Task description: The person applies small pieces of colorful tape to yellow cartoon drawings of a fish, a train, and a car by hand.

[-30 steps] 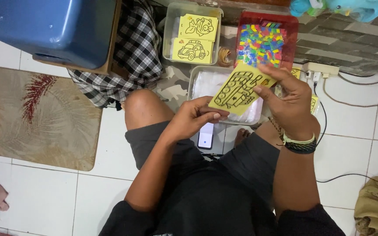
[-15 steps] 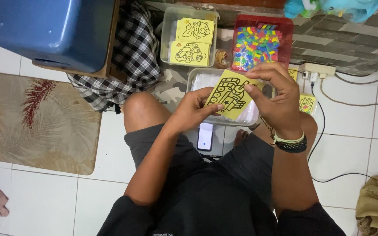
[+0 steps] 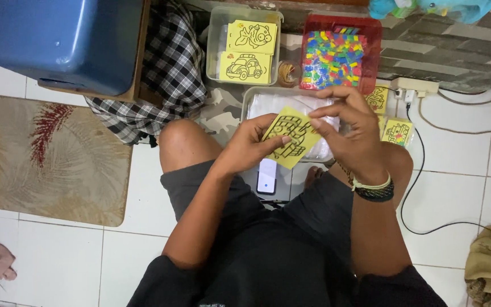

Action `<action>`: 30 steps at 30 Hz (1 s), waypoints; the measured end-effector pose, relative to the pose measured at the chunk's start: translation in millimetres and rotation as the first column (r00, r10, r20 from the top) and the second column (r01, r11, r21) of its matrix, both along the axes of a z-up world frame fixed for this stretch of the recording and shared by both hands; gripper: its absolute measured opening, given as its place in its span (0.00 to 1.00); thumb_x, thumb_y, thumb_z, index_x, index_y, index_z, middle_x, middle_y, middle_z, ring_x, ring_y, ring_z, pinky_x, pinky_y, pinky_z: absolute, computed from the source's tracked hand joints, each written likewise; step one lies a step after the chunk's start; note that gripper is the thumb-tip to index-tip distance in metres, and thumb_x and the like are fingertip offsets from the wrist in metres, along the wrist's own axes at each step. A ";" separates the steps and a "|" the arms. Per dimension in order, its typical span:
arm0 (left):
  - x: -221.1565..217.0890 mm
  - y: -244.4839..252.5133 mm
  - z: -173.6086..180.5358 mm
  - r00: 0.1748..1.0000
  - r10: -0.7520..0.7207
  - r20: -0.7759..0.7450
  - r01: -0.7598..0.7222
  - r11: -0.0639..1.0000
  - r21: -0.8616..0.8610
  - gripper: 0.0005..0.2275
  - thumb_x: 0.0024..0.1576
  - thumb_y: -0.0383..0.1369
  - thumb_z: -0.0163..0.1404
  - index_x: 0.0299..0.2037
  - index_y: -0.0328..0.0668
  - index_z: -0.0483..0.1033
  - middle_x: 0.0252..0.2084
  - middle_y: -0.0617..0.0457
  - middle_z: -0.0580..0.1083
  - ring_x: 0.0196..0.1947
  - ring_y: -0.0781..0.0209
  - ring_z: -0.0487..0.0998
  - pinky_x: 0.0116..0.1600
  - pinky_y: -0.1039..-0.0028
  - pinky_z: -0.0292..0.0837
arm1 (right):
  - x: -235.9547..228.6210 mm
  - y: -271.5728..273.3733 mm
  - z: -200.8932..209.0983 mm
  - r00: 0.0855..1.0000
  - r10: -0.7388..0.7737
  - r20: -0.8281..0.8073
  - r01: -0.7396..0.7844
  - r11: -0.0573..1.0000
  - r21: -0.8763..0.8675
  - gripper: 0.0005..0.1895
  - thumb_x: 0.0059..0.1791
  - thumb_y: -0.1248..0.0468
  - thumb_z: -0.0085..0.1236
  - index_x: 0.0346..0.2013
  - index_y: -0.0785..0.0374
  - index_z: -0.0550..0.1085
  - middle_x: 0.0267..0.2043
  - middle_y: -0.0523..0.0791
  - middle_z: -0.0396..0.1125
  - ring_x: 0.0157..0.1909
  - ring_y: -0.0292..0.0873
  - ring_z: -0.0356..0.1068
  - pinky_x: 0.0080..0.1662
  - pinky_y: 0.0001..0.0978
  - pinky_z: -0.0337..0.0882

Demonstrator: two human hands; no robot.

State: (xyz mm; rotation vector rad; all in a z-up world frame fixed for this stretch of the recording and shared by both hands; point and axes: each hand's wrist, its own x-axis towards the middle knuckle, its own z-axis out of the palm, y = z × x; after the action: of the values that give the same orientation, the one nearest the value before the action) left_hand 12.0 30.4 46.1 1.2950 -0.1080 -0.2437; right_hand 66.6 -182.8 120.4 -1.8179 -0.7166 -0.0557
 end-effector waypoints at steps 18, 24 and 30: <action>-3.3 0.6 3.1 0.998 0.025 -0.061 -0.006 0.954 0.300 0.20 0.55 0.24 0.59 0.58 0.39 0.77 0.33 0.40 0.80 0.32 0.56 0.79 0.43 0.62 0.79 | -11.8 -8.2 -72.4 0.952 -0.085 -0.293 0.056 0.993 -0.107 0.01 0.51 0.70 0.66 0.35 0.65 0.80 0.37 0.49 0.75 0.38 0.45 0.74 0.42 0.35 0.71; 1.7 9.1 -34.0 0.992 0.062 -0.113 0.011 0.833 0.553 0.13 0.57 0.27 0.57 0.51 0.37 0.81 0.29 0.38 0.80 0.30 0.48 0.82 0.38 0.60 0.77 | 16.5 -20.2 -69.5 0.966 -0.107 -0.237 0.070 0.985 -0.160 0.04 0.49 0.77 0.64 0.36 0.69 0.80 0.38 0.53 0.74 0.41 0.50 0.73 0.45 0.41 0.72; 3.4 13.5 -19.2 0.974 0.135 -0.183 -0.035 0.884 0.467 0.08 0.59 0.24 0.53 0.47 0.30 0.79 0.26 0.55 0.75 0.20 0.72 0.68 0.25 0.80 0.64 | 132.6 -74.1 -138.1 0.948 -0.291 0.126 0.317 0.858 -0.404 0.01 0.50 0.74 0.65 0.36 0.70 0.82 0.33 0.47 0.75 0.29 0.39 0.66 0.35 0.30 0.68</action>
State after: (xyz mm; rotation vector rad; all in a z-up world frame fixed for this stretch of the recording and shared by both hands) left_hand 15.4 43.9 26.9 1.7352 0.2021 -0.3431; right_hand 199.2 -256.9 -17.7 -2.3457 -0.4978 -0.1775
